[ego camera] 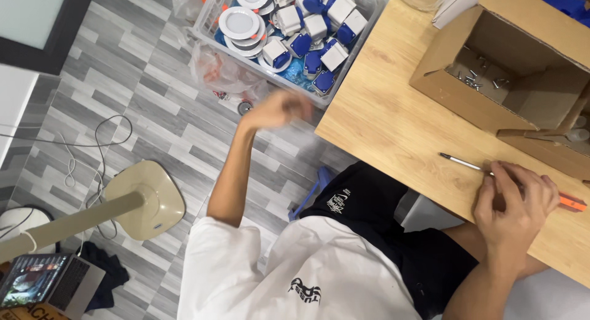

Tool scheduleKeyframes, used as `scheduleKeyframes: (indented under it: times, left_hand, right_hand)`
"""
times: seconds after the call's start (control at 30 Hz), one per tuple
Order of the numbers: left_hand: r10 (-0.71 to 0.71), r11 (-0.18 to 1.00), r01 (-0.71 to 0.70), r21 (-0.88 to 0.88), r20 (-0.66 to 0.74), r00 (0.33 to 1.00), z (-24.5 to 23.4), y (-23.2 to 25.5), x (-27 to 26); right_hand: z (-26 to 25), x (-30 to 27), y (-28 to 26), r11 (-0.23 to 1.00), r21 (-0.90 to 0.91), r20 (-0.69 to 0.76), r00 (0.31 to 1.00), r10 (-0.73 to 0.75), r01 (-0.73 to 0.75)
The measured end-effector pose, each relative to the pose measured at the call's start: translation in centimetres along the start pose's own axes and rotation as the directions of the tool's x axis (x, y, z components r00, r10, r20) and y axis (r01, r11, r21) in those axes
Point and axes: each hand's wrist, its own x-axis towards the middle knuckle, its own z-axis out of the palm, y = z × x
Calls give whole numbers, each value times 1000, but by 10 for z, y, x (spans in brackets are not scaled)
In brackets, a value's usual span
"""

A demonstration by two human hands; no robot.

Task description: The person assembles a white plastic electrical box with a blue circular component using a screwdriver. They tighten screws to secure the parts together, then disassemble the unit to separate the components. The person repeats the assembly process with another white box and blue component, securing them with screws.

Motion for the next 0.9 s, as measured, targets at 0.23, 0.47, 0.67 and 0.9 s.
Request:
scheduleKeyframes:
  times: [0.23, 0.47, 0.67, 0.9]
  left_hand:
    - [-141, 962, 254, 104, -607, 782, 7, -127, 119]
    - [-253, 855, 420, 306, -461, 851, 32, -192, 191]
    - [-347, 818, 506, 273, -467, 813, 33, -181, 198]
    - [-307, 948, 257, -190, -761, 572, 30, -154, 172]
  right_hand:
    - [3, 2, 4, 999, 41, -25, 999, 30, -29]
    - [-1, 7, 5, 995, 86, -70, 996, 53, -47]
    - [-4, 8, 11, 984, 167, -110, 990, 85, -66]
    - [-16, 13, 12, 954, 298, -139, 987, 83, -39]
